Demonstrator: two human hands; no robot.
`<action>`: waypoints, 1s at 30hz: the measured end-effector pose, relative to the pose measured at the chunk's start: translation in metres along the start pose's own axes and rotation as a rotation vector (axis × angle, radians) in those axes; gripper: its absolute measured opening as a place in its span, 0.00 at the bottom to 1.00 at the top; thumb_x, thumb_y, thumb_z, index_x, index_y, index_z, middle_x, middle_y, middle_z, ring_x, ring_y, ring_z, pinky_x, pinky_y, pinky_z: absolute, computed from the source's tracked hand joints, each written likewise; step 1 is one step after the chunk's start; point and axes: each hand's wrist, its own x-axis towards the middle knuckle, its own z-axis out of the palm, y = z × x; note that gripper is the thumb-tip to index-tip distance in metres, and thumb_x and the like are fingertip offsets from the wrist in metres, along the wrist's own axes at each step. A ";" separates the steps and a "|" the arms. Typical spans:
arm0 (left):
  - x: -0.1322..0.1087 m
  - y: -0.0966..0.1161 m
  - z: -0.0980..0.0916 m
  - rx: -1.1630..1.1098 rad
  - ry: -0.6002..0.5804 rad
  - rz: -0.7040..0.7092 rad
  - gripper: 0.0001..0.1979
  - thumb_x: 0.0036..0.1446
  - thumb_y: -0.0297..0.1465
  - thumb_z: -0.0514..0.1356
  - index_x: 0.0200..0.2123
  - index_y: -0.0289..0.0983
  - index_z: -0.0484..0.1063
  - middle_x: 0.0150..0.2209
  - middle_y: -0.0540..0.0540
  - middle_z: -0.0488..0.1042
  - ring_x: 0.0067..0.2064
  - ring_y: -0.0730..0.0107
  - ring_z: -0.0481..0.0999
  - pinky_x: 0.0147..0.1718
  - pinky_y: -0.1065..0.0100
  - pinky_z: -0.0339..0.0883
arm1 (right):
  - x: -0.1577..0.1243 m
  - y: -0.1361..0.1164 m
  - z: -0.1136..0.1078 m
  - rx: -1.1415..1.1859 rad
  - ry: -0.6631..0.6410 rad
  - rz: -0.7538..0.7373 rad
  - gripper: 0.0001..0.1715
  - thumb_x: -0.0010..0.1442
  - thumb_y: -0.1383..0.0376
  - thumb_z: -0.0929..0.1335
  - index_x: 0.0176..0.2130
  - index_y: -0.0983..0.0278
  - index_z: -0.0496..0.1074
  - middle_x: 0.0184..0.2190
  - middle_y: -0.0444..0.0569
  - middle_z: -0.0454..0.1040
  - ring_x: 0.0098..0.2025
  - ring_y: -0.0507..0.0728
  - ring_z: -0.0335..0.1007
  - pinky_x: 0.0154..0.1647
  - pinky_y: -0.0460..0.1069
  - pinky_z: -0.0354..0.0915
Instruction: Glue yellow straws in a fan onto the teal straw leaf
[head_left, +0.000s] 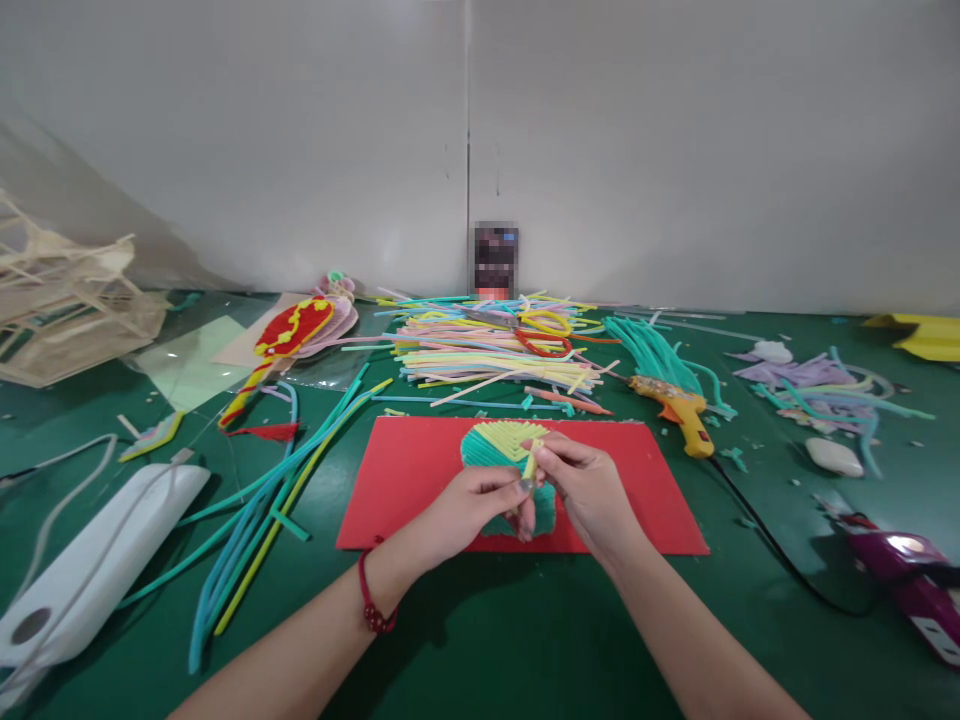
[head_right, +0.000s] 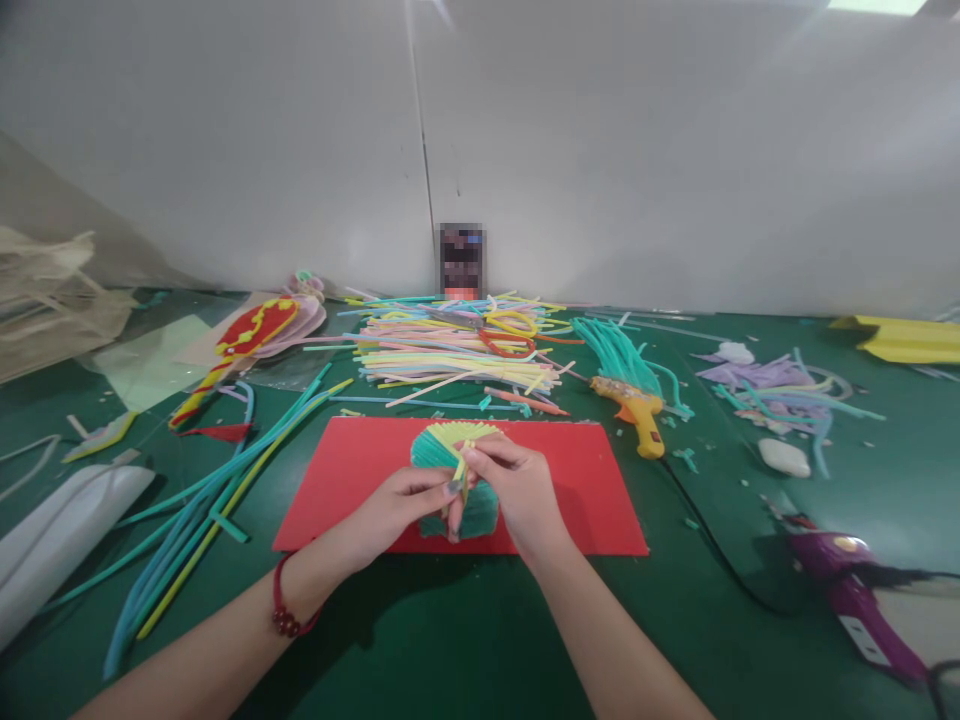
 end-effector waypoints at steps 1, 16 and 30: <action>0.000 0.000 0.000 -0.005 -0.004 -0.003 0.23 0.54 0.48 0.58 0.22 0.34 0.71 0.23 0.47 0.72 0.28 0.69 0.71 0.34 0.67 0.64 | 0.000 0.000 0.000 -0.004 -0.008 -0.004 0.11 0.42 0.58 0.76 0.18 0.61 0.76 0.21 0.45 0.71 0.32 0.55 0.71 0.34 0.49 0.67; 0.002 -0.009 0.002 -0.250 0.090 0.036 0.23 0.56 0.49 0.57 0.38 0.33 0.75 0.34 0.43 0.74 0.33 0.66 0.73 0.34 0.65 0.67 | 0.001 -0.008 -0.005 0.049 0.050 0.023 0.15 0.42 0.55 0.77 0.24 0.63 0.76 0.16 0.41 0.68 0.19 0.48 0.60 0.20 0.45 0.57; -0.002 -0.020 0.008 -0.486 -0.148 -0.087 0.20 0.57 0.48 0.58 0.30 0.34 0.67 0.21 0.51 0.67 0.24 0.74 0.67 0.27 0.71 0.61 | 0.000 -0.012 0.000 0.049 0.060 0.079 0.19 0.35 0.53 0.78 0.21 0.63 0.73 0.18 0.40 0.67 0.17 0.45 0.51 0.17 0.44 0.48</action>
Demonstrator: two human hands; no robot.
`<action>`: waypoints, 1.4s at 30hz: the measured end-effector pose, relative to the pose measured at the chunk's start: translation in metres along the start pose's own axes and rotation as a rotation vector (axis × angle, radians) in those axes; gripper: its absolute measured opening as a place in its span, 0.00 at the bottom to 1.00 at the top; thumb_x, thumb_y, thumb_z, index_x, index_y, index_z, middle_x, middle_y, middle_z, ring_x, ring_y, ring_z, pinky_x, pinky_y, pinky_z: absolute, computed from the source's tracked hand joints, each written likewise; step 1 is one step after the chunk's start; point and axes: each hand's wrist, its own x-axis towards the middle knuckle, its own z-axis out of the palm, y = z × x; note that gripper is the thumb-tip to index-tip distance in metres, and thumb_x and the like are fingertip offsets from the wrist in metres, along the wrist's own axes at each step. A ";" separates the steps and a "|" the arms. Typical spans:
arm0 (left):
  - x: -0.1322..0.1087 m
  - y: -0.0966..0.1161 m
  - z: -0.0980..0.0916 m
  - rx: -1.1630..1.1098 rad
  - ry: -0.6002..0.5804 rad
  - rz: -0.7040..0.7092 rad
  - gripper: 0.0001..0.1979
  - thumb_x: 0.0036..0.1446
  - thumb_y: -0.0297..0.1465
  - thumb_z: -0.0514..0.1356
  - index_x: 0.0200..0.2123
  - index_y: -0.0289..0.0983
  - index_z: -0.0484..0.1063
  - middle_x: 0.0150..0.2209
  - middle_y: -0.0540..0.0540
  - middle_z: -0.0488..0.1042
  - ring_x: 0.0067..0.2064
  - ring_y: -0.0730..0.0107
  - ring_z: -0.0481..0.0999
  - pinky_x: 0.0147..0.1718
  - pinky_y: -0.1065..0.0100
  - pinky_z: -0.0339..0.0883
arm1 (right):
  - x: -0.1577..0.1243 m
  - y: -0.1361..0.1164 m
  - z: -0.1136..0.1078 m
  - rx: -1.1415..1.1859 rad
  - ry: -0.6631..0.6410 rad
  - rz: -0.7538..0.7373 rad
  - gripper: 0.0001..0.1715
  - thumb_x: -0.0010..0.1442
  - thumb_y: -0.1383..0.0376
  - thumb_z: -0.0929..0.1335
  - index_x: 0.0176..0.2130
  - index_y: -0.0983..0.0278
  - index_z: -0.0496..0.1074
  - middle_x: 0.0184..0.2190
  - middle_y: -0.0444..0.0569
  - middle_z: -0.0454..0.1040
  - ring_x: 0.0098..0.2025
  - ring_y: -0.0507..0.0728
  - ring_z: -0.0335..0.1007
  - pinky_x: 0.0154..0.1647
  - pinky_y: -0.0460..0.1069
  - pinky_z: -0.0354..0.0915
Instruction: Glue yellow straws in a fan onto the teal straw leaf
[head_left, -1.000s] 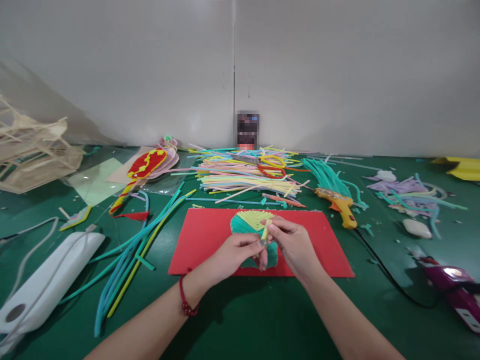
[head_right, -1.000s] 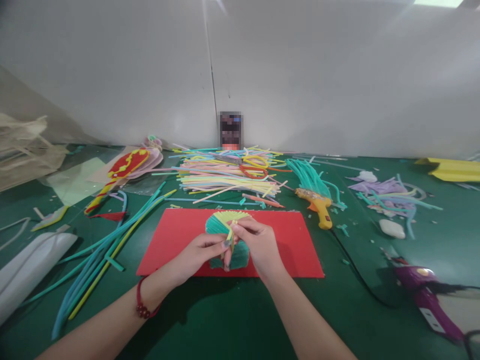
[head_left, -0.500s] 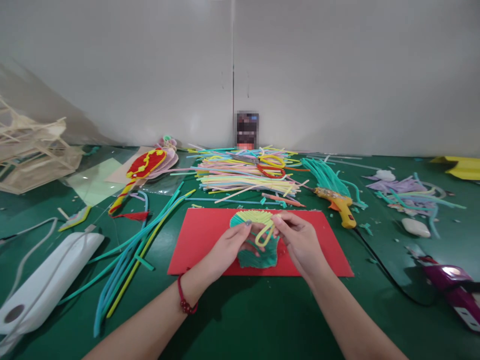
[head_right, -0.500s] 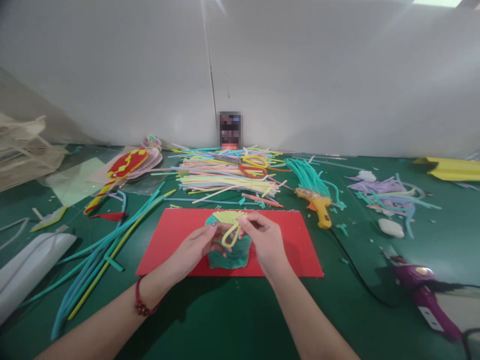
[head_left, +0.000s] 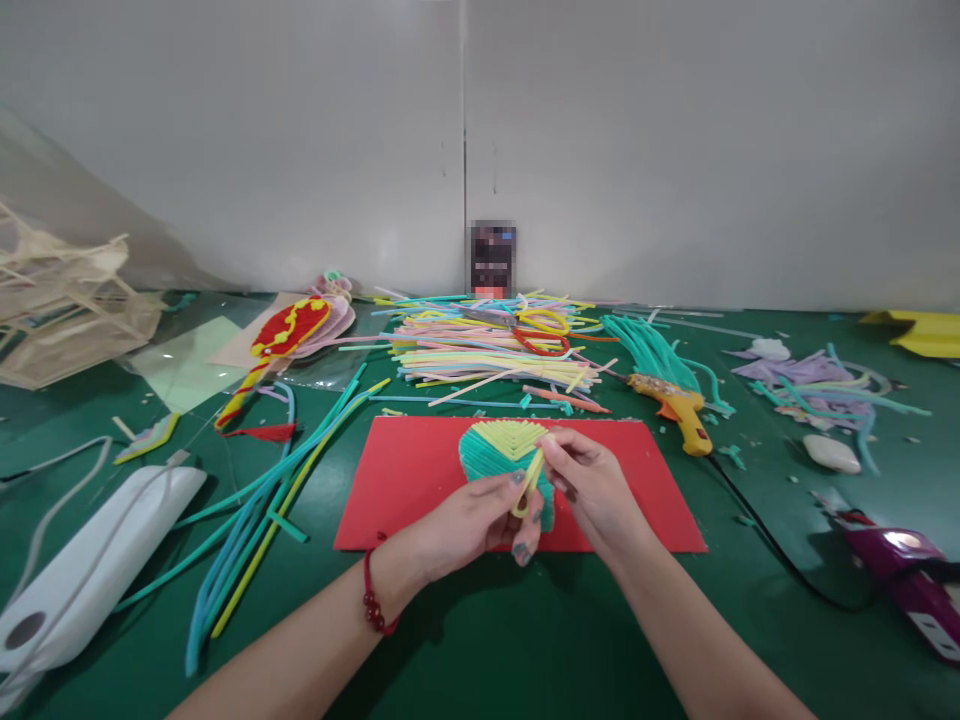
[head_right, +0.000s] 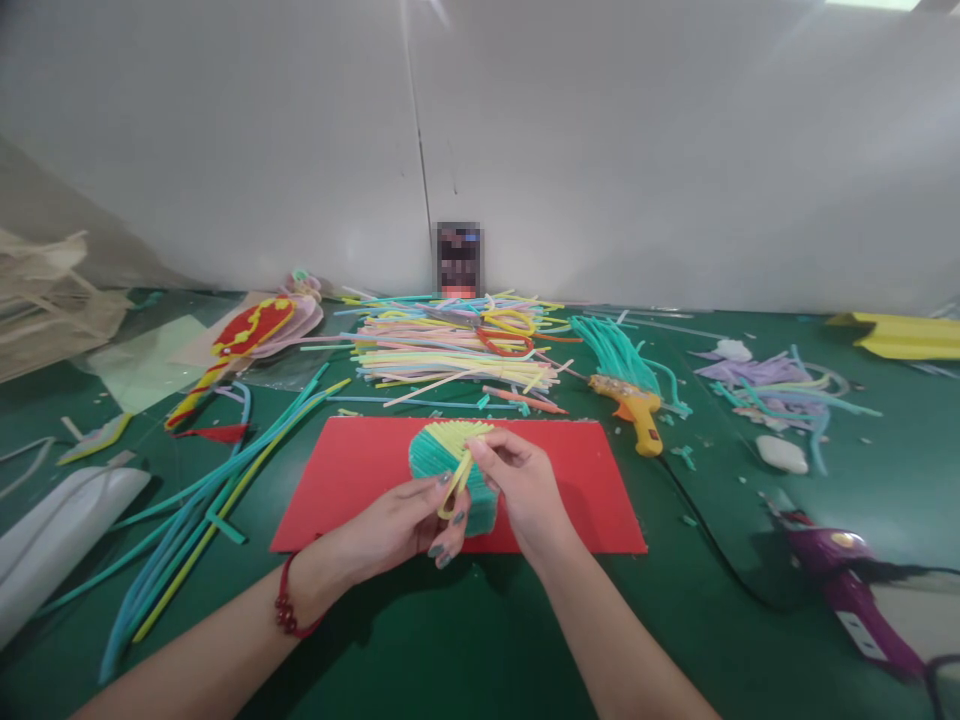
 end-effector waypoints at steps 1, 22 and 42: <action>0.000 -0.001 0.000 0.007 0.005 0.004 0.20 0.57 0.47 0.58 0.30 0.34 0.67 0.20 0.52 0.66 0.23 0.75 0.66 0.26 0.71 0.60 | 0.000 -0.001 0.000 -0.002 0.002 -0.002 0.20 0.35 0.53 0.78 0.21 0.63 0.73 0.18 0.41 0.67 0.17 0.45 0.51 0.17 0.44 0.48; 0.003 0.001 0.001 0.042 0.088 -0.005 0.22 0.54 0.48 0.60 0.24 0.36 0.61 0.16 0.58 0.53 0.19 0.80 0.49 0.21 0.71 0.44 | 0.001 0.004 -0.003 0.000 0.055 -0.059 0.16 0.40 0.54 0.77 0.23 0.63 0.76 0.16 0.39 0.64 0.20 0.46 0.53 0.20 0.44 0.49; 0.004 0.005 0.002 0.067 0.114 -0.009 0.23 0.55 0.50 0.57 0.26 0.34 0.66 0.15 0.56 0.56 0.19 0.79 0.54 0.22 0.69 0.47 | 0.005 -0.001 -0.004 -0.022 0.119 -0.089 0.21 0.37 0.50 0.77 0.23 0.63 0.74 0.16 0.40 0.64 0.19 0.47 0.53 0.19 0.45 0.49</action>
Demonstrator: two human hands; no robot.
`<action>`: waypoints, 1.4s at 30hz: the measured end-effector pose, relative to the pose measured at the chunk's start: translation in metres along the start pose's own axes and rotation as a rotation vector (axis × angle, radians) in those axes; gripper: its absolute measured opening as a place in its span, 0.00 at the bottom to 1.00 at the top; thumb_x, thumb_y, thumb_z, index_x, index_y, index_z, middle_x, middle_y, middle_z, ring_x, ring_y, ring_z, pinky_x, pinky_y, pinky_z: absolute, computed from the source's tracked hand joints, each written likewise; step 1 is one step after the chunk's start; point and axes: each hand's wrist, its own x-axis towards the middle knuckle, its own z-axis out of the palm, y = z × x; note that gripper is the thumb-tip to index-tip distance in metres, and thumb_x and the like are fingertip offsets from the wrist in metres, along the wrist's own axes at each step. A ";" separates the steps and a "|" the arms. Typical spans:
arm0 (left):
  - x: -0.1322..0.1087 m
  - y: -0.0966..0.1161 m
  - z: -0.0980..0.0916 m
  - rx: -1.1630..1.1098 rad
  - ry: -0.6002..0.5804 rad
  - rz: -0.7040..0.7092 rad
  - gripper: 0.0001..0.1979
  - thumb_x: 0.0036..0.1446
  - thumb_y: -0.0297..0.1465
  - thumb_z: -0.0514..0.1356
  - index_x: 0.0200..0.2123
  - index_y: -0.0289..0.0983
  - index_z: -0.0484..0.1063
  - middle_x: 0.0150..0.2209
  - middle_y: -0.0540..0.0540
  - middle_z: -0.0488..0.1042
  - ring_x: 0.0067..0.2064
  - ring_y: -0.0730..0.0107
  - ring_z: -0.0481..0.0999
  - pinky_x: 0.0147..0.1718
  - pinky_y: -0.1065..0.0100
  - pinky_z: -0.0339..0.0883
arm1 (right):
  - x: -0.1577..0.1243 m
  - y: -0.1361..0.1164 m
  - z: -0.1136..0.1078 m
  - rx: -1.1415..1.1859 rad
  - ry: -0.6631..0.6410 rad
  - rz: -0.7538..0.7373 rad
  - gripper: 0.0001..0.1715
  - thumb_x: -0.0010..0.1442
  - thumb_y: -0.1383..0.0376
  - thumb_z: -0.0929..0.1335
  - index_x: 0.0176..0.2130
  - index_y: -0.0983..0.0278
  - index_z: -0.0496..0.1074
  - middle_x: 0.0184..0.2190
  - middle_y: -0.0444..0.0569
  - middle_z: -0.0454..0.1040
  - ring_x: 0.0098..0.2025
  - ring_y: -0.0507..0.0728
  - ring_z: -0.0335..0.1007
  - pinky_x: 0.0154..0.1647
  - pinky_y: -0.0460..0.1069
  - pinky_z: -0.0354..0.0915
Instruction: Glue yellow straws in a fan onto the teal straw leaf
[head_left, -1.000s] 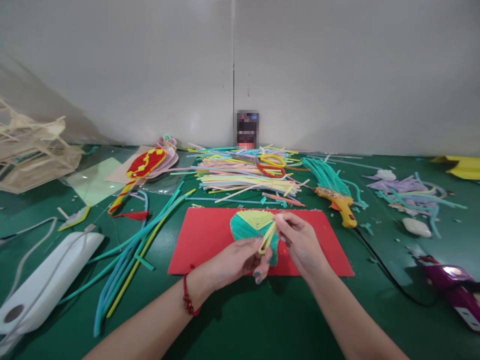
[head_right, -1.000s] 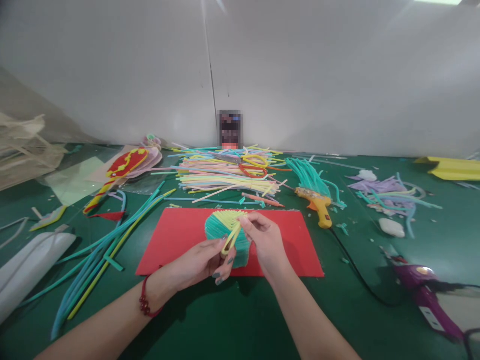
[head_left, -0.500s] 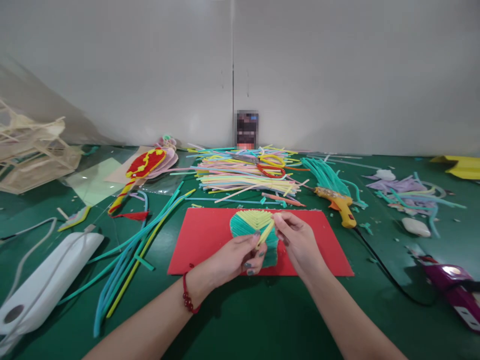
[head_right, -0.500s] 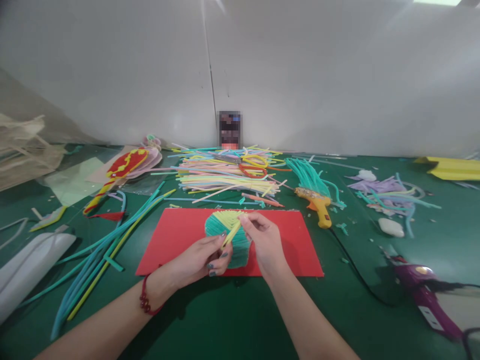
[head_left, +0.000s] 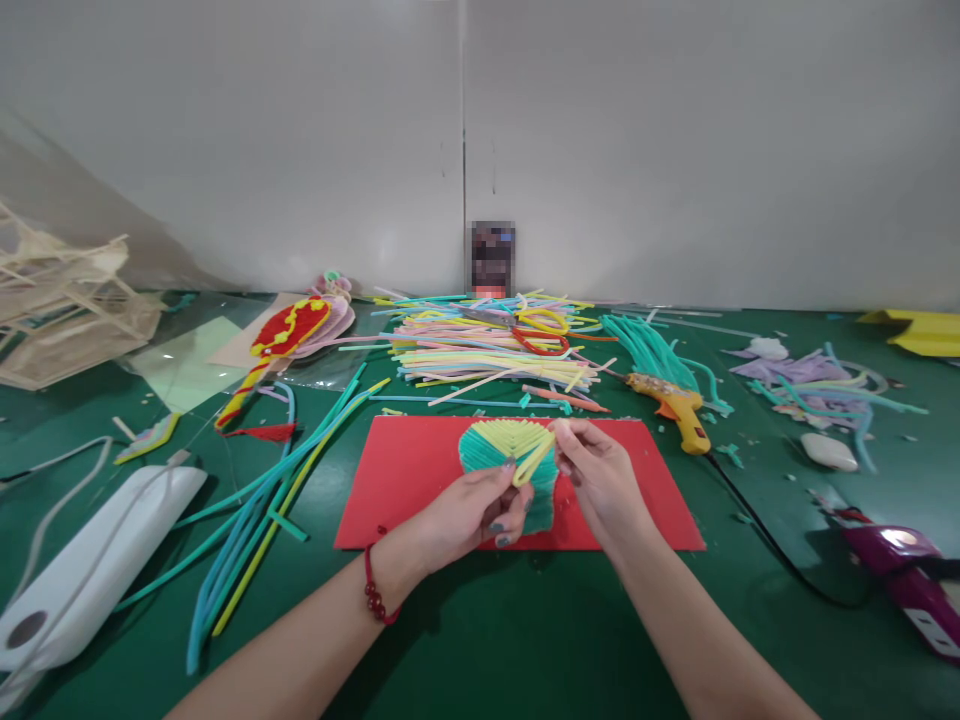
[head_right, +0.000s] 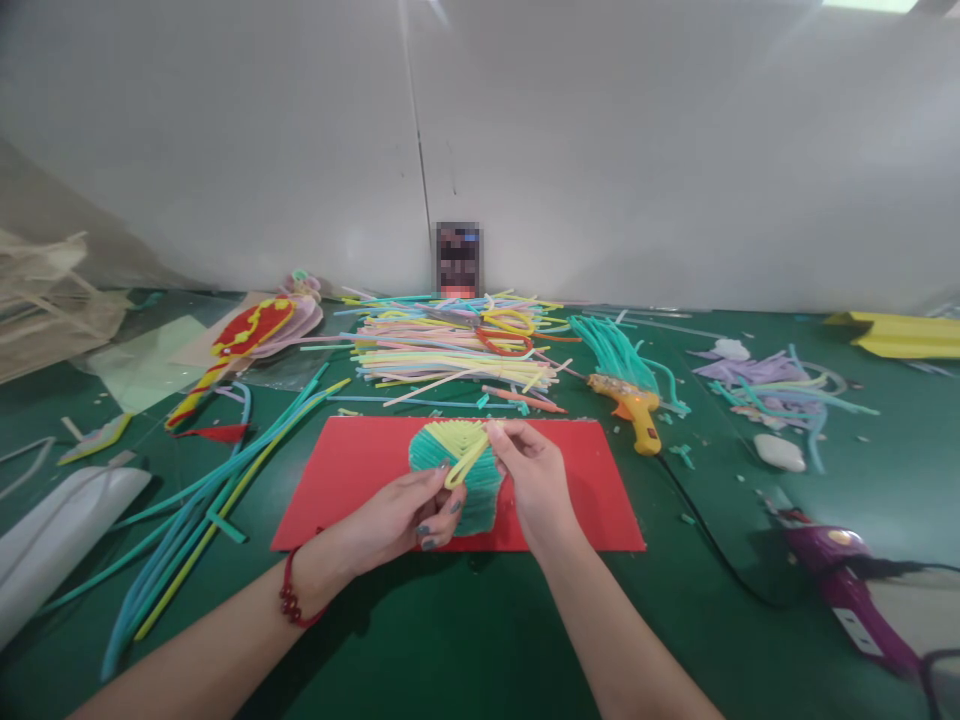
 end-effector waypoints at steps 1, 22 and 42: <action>0.000 -0.001 0.000 -0.002 0.000 0.009 0.23 0.55 0.50 0.57 0.27 0.34 0.66 0.15 0.56 0.57 0.19 0.78 0.54 0.22 0.70 0.48 | 0.000 0.000 0.000 0.006 -0.003 0.005 0.21 0.37 0.51 0.77 0.23 0.63 0.74 0.17 0.40 0.65 0.19 0.47 0.53 0.19 0.45 0.49; 0.000 -0.003 0.002 -0.020 0.034 0.015 0.22 0.54 0.49 0.59 0.26 0.36 0.61 0.17 0.58 0.55 0.19 0.80 0.52 0.21 0.70 0.47 | -0.002 -0.002 0.000 0.039 0.008 0.024 0.20 0.37 0.52 0.77 0.22 0.64 0.72 0.16 0.39 0.63 0.19 0.46 0.53 0.19 0.45 0.49; 0.000 0.000 0.002 0.083 0.067 0.060 0.20 0.55 0.48 0.57 0.28 0.36 0.65 0.17 0.53 0.63 0.21 0.75 0.63 0.26 0.70 0.58 | 0.000 -0.001 -0.002 0.033 0.023 0.027 0.21 0.35 0.52 0.78 0.22 0.64 0.73 0.16 0.39 0.63 0.19 0.46 0.53 0.19 0.44 0.50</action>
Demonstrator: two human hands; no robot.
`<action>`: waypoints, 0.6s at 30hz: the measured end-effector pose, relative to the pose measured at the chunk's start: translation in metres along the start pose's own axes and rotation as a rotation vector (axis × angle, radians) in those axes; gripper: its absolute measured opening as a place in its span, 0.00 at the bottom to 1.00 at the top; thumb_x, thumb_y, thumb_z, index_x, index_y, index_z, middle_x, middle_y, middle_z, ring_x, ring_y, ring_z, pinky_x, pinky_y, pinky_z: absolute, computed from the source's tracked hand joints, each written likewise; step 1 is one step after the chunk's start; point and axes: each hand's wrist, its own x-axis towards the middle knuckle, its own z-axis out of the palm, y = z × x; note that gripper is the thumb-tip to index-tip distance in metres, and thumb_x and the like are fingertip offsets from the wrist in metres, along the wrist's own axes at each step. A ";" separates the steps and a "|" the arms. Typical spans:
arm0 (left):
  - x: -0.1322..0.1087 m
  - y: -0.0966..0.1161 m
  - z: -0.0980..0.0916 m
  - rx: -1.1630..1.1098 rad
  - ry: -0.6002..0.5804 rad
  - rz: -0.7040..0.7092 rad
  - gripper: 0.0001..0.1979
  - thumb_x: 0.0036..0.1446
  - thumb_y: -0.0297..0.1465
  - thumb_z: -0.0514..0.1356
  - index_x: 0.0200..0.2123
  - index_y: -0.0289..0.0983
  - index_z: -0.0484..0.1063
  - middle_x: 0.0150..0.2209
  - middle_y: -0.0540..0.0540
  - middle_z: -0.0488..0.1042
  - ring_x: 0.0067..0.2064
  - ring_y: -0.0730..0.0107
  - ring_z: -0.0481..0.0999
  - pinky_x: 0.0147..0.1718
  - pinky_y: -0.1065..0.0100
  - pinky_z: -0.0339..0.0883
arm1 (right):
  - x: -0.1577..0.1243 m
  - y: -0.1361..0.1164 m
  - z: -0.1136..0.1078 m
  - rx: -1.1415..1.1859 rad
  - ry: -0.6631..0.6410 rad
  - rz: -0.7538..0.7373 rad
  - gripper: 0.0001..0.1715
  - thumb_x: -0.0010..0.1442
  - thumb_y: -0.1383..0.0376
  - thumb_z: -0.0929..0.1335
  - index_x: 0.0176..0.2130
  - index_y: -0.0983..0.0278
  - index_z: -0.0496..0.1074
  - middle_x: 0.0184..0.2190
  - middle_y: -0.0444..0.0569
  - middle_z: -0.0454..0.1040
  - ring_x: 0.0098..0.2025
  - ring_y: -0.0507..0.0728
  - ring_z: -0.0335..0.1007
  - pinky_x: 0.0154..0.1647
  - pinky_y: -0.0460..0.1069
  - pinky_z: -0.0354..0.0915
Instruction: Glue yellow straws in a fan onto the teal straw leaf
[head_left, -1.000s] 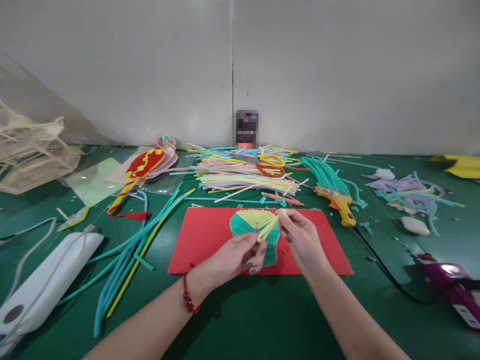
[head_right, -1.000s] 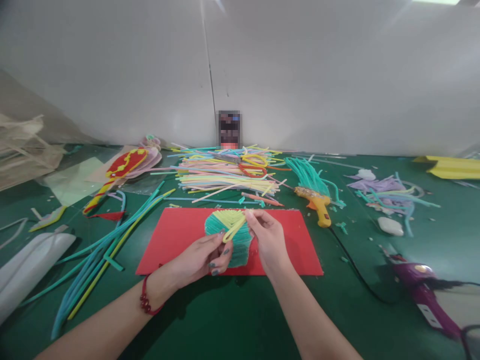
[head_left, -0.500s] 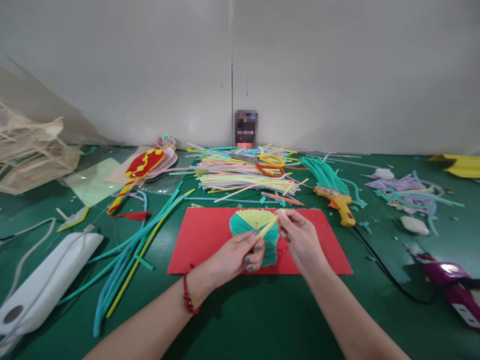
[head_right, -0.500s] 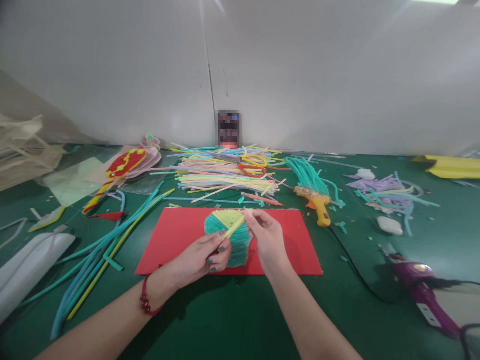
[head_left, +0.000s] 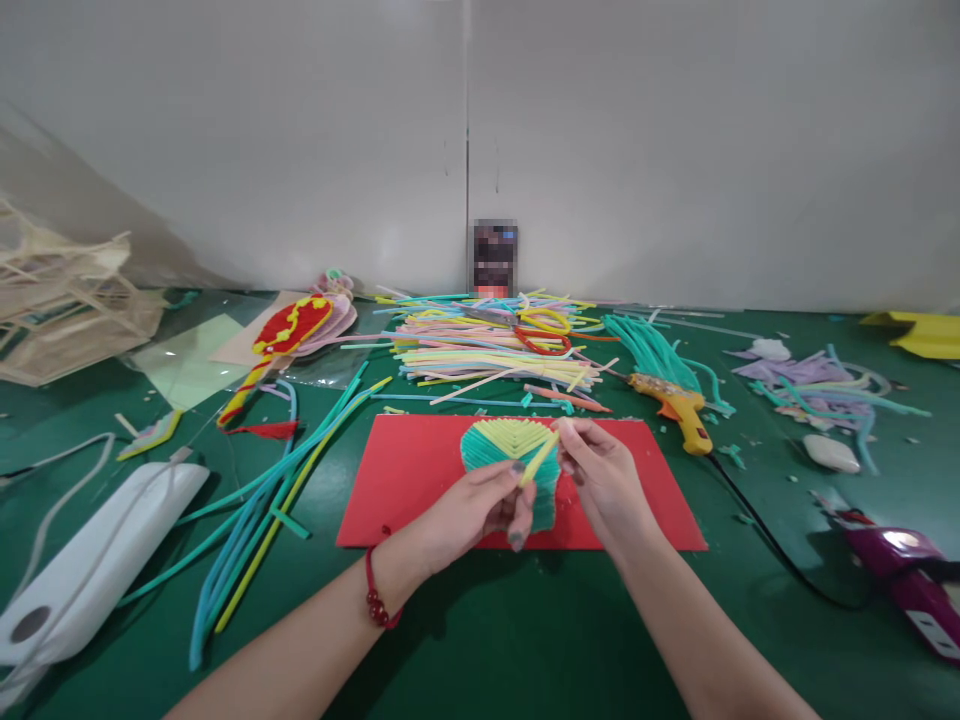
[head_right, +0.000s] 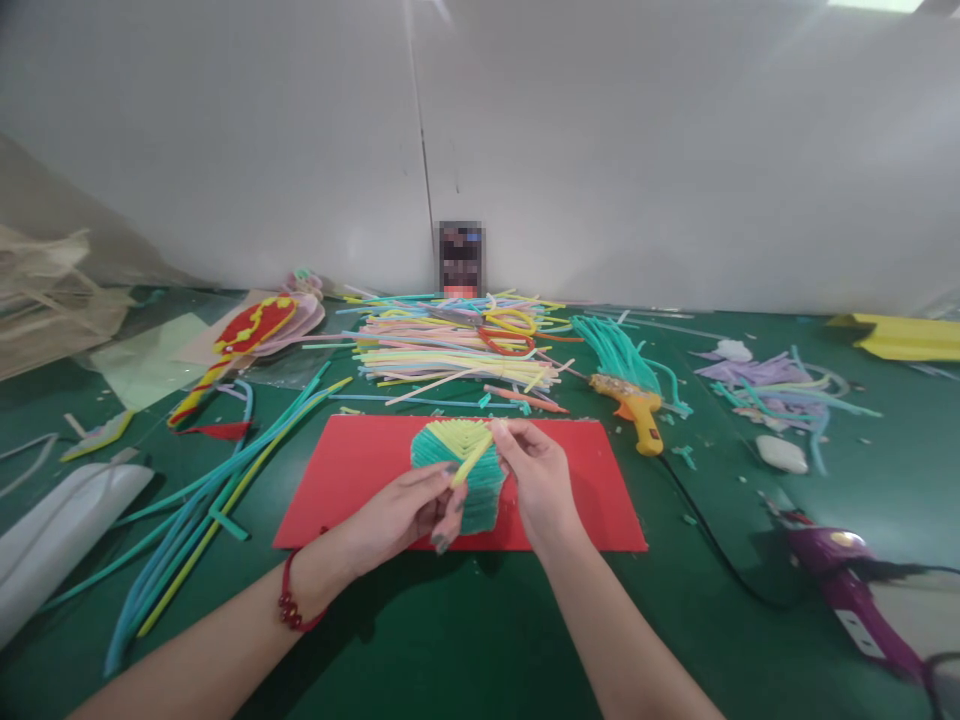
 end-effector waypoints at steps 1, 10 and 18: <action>0.000 0.002 0.000 0.058 0.024 0.025 0.20 0.56 0.48 0.56 0.29 0.36 0.66 0.19 0.51 0.67 0.23 0.72 0.67 0.28 0.68 0.61 | 0.000 0.000 -0.001 -0.015 -0.015 -0.001 0.21 0.36 0.52 0.78 0.23 0.64 0.73 0.16 0.39 0.63 0.19 0.46 0.54 0.19 0.44 0.50; -0.003 0.009 0.003 0.503 0.074 0.136 0.16 0.61 0.40 0.49 0.26 0.38 0.64 0.20 0.52 0.68 0.25 0.72 0.68 0.30 0.70 0.63 | -0.001 0.008 -0.001 -0.169 -0.164 0.015 0.19 0.41 0.52 0.75 0.30 0.64 0.78 0.22 0.43 0.70 0.21 0.47 0.56 0.22 0.45 0.56; -0.001 0.003 0.003 0.545 0.087 0.145 0.15 0.63 0.37 0.47 0.26 0.38 0.63 0.21 0.52 0.68 0.26 0.72 0.69 0.31 0.71 0.62 | -0.003 0.000 -0.001 -0.443 -0.246 -0.137 0.17 0.51 0.51 0.70 0.27 0.62 0.80 0.21 0.43 0.67 0.22 0.49 0.55 0.23 0.46 0.56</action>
